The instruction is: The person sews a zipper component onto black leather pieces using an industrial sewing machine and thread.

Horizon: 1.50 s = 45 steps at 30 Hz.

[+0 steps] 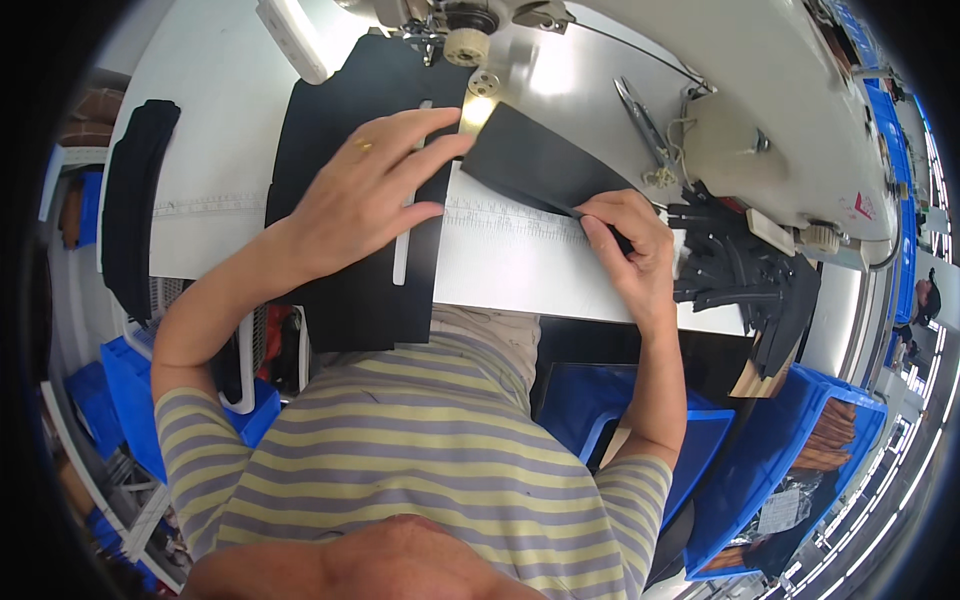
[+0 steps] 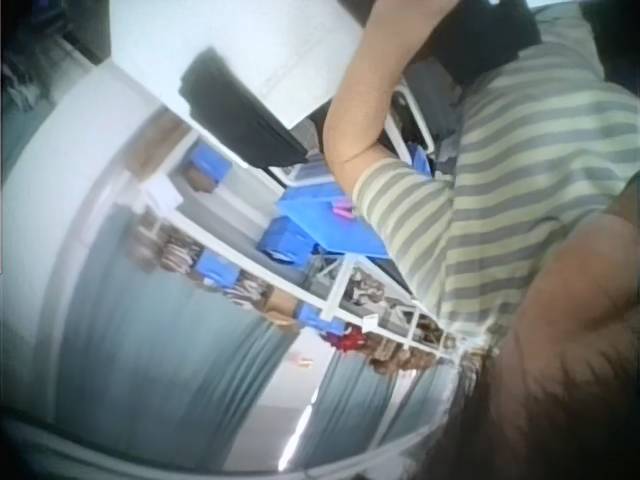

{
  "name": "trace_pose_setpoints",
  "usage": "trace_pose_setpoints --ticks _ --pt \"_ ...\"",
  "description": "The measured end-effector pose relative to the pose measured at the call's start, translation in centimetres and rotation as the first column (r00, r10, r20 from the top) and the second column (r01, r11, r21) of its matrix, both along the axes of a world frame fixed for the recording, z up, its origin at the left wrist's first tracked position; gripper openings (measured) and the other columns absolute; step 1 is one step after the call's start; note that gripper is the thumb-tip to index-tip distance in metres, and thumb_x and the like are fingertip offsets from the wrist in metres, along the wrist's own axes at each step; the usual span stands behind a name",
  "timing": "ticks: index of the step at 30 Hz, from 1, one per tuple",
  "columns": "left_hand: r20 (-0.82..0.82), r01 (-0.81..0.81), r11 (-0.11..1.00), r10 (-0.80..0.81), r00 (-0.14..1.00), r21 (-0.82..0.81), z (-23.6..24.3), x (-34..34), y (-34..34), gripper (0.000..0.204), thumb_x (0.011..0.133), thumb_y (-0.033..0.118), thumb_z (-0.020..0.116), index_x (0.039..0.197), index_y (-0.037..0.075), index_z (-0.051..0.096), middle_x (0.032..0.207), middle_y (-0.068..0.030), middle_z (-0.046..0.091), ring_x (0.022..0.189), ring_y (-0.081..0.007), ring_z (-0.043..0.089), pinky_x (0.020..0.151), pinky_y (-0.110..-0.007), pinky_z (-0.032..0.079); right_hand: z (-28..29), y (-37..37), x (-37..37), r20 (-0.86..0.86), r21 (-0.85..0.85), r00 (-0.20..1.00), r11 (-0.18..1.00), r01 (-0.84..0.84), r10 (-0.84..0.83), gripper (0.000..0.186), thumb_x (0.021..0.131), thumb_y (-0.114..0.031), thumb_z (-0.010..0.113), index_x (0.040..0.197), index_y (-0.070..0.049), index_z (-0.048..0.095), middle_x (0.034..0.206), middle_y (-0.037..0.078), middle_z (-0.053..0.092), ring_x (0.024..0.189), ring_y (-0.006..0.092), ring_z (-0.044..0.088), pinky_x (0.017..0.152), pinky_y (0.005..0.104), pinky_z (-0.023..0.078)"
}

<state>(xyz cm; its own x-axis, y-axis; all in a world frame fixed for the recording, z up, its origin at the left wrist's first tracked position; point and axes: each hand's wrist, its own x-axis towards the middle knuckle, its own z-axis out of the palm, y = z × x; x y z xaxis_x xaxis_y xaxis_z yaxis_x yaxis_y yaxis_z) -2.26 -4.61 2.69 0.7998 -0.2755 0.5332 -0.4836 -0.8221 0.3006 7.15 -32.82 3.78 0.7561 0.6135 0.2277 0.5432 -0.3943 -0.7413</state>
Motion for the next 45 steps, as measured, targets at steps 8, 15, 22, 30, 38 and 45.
trace_pose_setpoints --ticks 8,15,22,30,38,45 --pt "0.058 0.279 0.956 -0.284 0.957 0.092 -1.4 0.8 -1.6 0.017 0.073 0.004 0.066 0.090 0.002 0.065 0.092 -0.0080 0.064 0.086 -0.0230 0.064 0.081 -0.038 0.052 -0.7 -1.9 -4.8 0.495 -0.288 0.868 0.948 0.134 0.027 0.041 0.074 -0.013 0.077 0.109 0.000 0.060 0.110 0.015 0.064 0.095 0.0324 0.062 0.082 0.0388 0.051" --pt "-0.214 0.184 0.940 -0.251 0.944 -0.288 -1.2 1.4 -1.5 0.010 0.080 0.006 0.068 0.088 0.002 0.069 0.094 -0.0080 0.067 0.085 -0.0226 0.065 0.076 -0.030 0.052 -1.4 -4.1 -4.3 0.491 -0.279 0.870 0.955 0.101 0.051 0.037 0.073 -0.011 0.076 0.106 0.000 0.062 0.109 0.012 0.066 0.098 0.0295 0.063 0.083 0.0371 0.051" --pt "-0.340 0.112 0.915 -0.255 0.905 -0.387 -0.7 2.1 -1.4 0.009 0.081 0.007 0.069 0.088 0.001 0.070 0.090 -0.0070 0.067 0.078 -0.0207 0.065 0.069 -0.029 0.051 -0.2 -4.5 -2.3 0.061 -0.137 0.971 0.962 0.238 -0.232 0.007 0.083 -0.004 0.069 0.089 0.000 0.069 0.085 0.009 0.061 0.076 0.0190 0.056 0.068 0.0276 0.045" --pt "-0.356 0.049 0.925 -0.194 0.914 -0.378 -0.5 2.6 -1.9 0.010 0.081 0.005 0.069 0.090 0.001 0.069 0.086 -0.0058 0.064 0.073 -0.0185 0.063 0.066 -0.028 0.050 -1.2 -4.9 -1.3 0.128 -0.129 0.955 0.950 0.283 -0.267 0.009 0.081 -0.002 0.072 0.087 0.001 0.065 0.074 0.005 0.055 0.060 0.0134 0.049 0.057 0.0247 0.040" --pt "-0.013 0.175 0.983 -0.174 0.985 0.055 -0.7 1.0 -2.3 0.021 0.082 0.004 0.066 0.102 0.007 0.068 0.102 -0.0016 0.061 0.099 -0.0198 0.058 0.089 -0.039 0.045 -0.7 -3.8 -2.7 0.404 -0.258 0.874 0.884 0.391 -0.269 0.030 0.077 -0.007 0.074 0.106 -0.007 0.066 0.094 0.007 0.059 0.086 0.0219 0.055 0.077 0.0334 0.043" --pt "-0.069 0.143 0.958 -0.129 0.989 0.249 -0.6 -1.2 -2.9 0.034 0.078 0.023 0.072 0.108 0.006 0.067 0.117 0.0024 0.061 0.111 -0.0189 0.054 0.103 -0.063 0.024 -0.3 4.1 -6.0 0.236 -0.387 0.931 0.906 -0.172 0.278 0.082 0.078 -0.049 0.068 0.139 -0.001 0.042 0.145 0.017 0.041 0.133 0.0371 0.040 0.108 0.0482 0.033"
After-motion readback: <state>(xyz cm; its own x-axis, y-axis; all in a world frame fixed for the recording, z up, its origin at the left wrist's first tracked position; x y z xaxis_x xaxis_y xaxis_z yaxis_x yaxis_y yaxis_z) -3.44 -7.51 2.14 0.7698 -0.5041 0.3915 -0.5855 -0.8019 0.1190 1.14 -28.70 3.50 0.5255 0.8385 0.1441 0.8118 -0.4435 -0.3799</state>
